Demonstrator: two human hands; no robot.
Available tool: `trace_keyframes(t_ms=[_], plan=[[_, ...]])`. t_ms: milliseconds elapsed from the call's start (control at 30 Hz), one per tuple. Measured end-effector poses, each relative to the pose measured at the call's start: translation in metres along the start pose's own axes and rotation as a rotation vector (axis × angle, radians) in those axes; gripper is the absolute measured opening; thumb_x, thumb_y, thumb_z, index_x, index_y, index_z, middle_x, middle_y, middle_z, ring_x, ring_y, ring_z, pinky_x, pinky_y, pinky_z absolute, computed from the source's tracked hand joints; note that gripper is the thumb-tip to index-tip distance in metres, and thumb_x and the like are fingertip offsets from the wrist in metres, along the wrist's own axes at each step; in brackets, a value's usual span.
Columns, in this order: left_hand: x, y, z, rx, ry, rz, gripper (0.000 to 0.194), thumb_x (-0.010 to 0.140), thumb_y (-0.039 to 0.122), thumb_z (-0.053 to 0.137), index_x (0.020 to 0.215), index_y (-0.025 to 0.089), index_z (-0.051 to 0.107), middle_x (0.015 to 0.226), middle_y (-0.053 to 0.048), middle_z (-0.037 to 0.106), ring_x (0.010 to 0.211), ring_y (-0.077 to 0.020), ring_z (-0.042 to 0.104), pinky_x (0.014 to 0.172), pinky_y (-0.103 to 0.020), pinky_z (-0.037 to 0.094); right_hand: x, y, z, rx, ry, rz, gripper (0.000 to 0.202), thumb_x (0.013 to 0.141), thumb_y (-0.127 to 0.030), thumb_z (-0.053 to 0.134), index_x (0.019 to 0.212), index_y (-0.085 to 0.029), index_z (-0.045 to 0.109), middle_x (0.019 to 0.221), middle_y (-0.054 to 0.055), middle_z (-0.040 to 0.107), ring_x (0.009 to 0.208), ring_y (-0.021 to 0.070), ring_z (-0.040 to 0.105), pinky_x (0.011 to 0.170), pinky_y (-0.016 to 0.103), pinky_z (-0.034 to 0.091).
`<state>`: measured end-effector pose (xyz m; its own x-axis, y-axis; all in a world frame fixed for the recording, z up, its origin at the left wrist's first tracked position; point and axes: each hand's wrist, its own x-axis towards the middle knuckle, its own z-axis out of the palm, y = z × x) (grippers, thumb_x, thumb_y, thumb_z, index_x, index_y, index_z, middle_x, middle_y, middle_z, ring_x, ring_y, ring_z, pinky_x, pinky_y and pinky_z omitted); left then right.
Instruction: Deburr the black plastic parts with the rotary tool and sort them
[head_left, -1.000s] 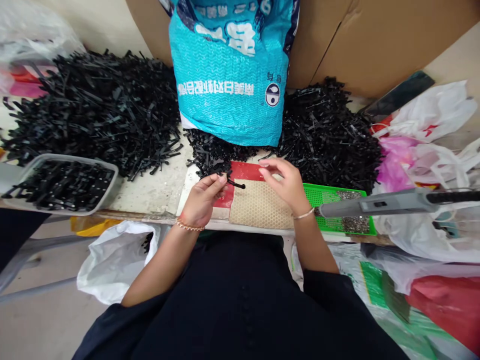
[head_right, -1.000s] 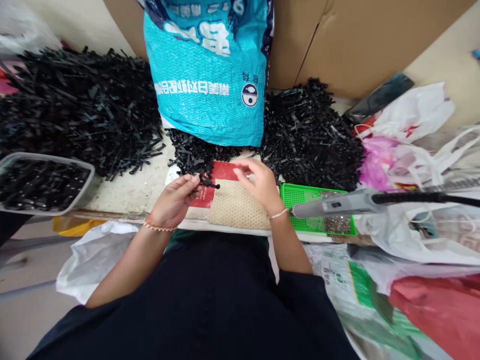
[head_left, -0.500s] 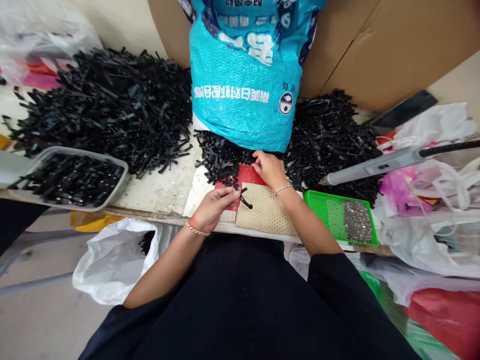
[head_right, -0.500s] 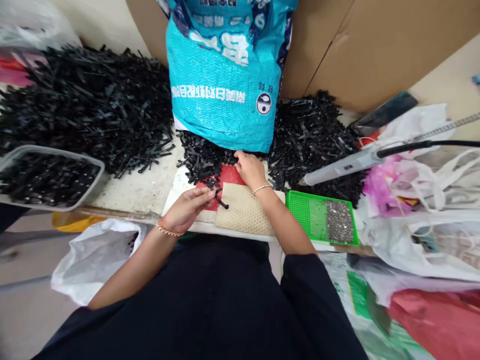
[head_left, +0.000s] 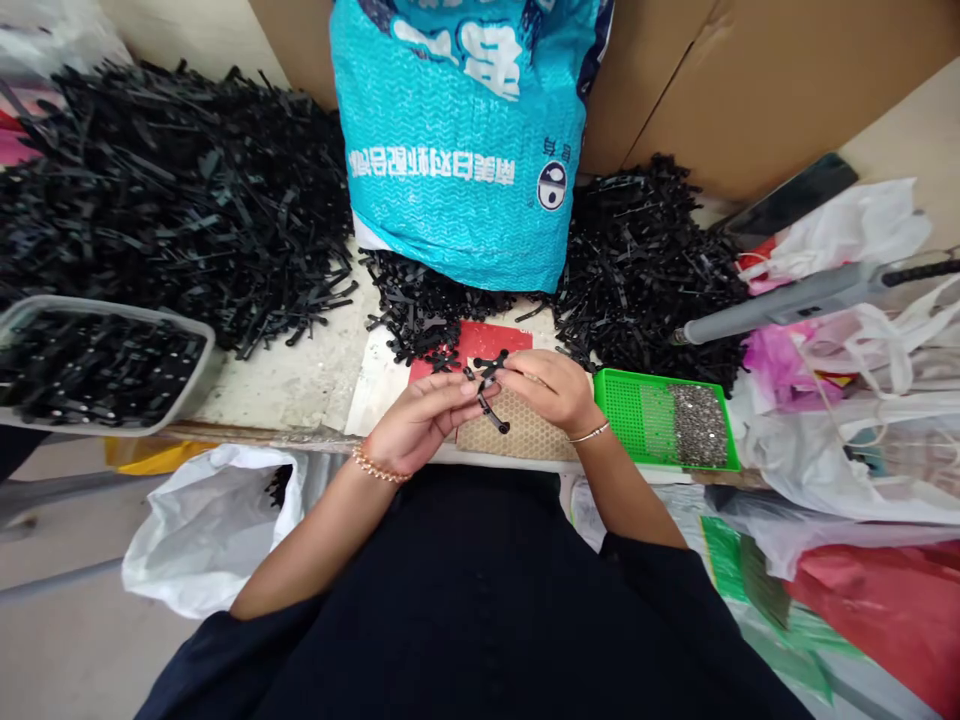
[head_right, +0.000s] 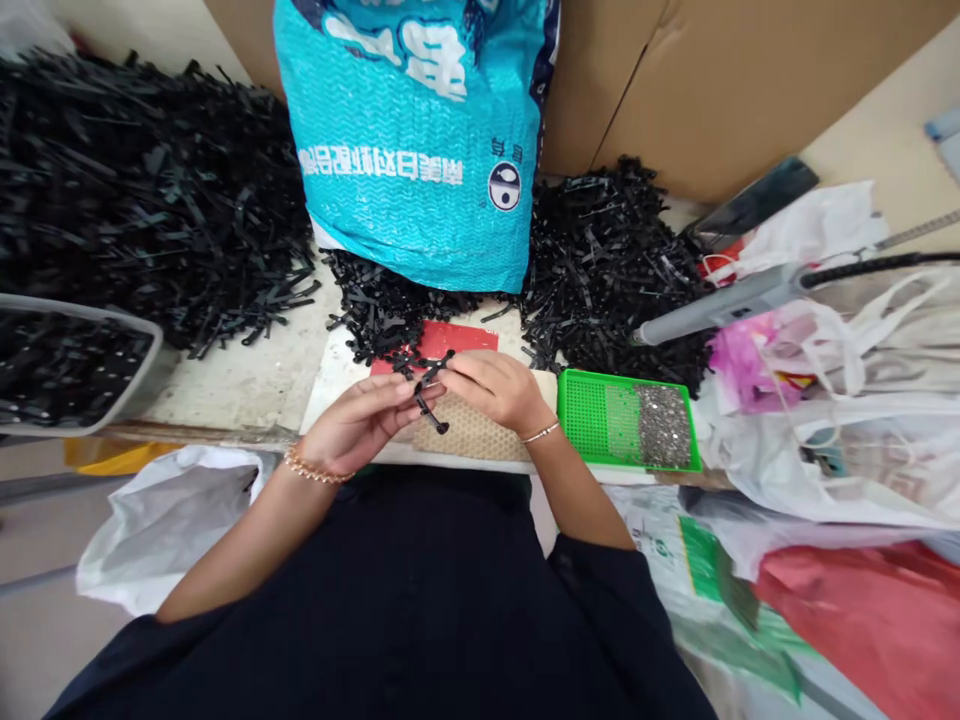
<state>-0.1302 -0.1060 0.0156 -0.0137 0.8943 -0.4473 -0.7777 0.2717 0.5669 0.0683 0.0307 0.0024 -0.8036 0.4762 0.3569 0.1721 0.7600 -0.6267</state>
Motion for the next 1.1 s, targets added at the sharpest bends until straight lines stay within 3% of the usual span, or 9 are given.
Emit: trace_keyframes(t_ms=[233,400,467,533,667,767,900,967,1100], plan=[[0.0,-0.008,0.008,0.087,0.14,0.115,0.026,0.062,0.024,0.105,0.078,0.016,0.086,0.088,-0.008,0.084,0.073,-0.014,0.076,0.078,-0.024,0.065,-0.011,-0.005,0.017,0.186,0.129,0.017,0.015,0.098,-0.034,0.068,0.103,-0.036,0.082,0.107,0.002,0.084,0.104,0.0229,0.079,0.097,0.048,0.069],[0.002,-0.014,0.012,0.2,0.154,0.193,0.031,0.058,0.035,0.107,0.072,0.018,0.085,0.08,-0.005,0.081,0.069,-0.0122,0.072,0.072,-0.023,0.062,-0.016,-0.021,0.032,0.713,0.405,0.362,0.023,0.095,-0.042,0.077,0.116,-0.032,0.076,0.103,0.001,0.082,0.084,0.0142,0.077,0.081,0.033,0.068],[0.001,-0.014,0.013,0.311,0.119,0.235,0.029,0.063,0.037,0.104,0.075,0.018,0.087,0.081,-0.005,0.081,0.07,-0.0123,0.071,0.073,-0.023,0.061,-0.012,-0.022,0.031,0.874,0.352,0.514,0.039,0.086,-0.049,0.086,0.118,-0.03,0.076,0.106,0.001,0.08,0.081,0.0116,0.072,0.076,0.028,0.064],[0.001,-0.014,0.013,0.435,0.084,0.293,0.024,0.069,0.036,0.101,0.079,0.019,0.088,0.085,-0.006,0.083,0.075,-0.0139,0.072,0.076,-0.025,0.06,-0.009,-0.02,0.028,0.948,0.211,0.606,0.047,0.078,-0.054,0.091,0.114,-0.027,0.078,0.103,0.002,0.079,0.082,0.0116,0.07,0.076,0.026,0.062],[-0.001,-0.014,0.011,0.581,0.035,0.342,0.019,0.073,0.034,0.097,0.08,0.019,0.088,0.089,-0.008,0.084,0.079,-0.0173,0.074,0.078,-0.028,0.06,-0.006,-0.016,0.022,1.05,0.063,0.673,0.043,0.072,-0.055,0.095,0.097,-0.024,0.08,0.097,0.001,0.079,0.08,0.011,0.068,0.075,0.026,0.06],[-0.002,-0.014,0.008,0.619,0.021,0.313,0.019,0.074,0.035,0.096,0.082,0.02,0.088,0.09,-0.008,0.085,0.081,-0.0189,0.075,0.08,-0.03,0.061,-0.007,-0.016,0.021,1.075,0.063,0.678,0.041,0.068,-0.05,0.099,0.091,-0.023,0.079,0.093,0.0,0.079,0.078,0.0098,0.069,0.076,0.025,0.061],[-0.006,-0.009,0.005,0.593,0.086,0.3,0.024,0.074,0.039,0.097,0.084,0.02,0.088,0.108,-0.01,0.086,0.093,-0.0209,0.078,0.087,-0.032,0.064,-0.005,-0.017,0.022,1.093,0.214,0.72,0.047,0.067,-0.053,0.099,0.094,-0.023,0.075,0.082,-0.003,0.074,0.071,0.0087,0.067,0.068,0.024,0.06],[-0.008,-0.006,0.006,0.547,0.092,0.211,0.031,0.07,0.044,0.1,0.082,0.019,0.087,0.101,-0.01,0.086,0.081,-0.0181,0.078,0.077,-0.029,0.066,-0.004,-0.018,0.021,1.121,0.251,0.738,0.05,0.066,-0.054,0.099,0.095,-0.023,0.073,0.078,-0.005,0.071,0.067,0.0079,0.065,0.065,0.023,0.06],[-0.008,-0.004,0.011,0.429,0.03,-0.017,0.044,0.063,0.051,0.104,0.08,0.016,0.084,0.084,-0.009,0.084,0.064,-0.0148,0.076,0.065,-0.025,0.066,-0.002,-0.02,0.019,1.136,0.201,0.719,0.048,0.067,-0.049,0.1,0.095,-0.022,0.072,0.076,-0.006,0.069,0.065,0.0068,0.063,0.063,0.021,0.057]])
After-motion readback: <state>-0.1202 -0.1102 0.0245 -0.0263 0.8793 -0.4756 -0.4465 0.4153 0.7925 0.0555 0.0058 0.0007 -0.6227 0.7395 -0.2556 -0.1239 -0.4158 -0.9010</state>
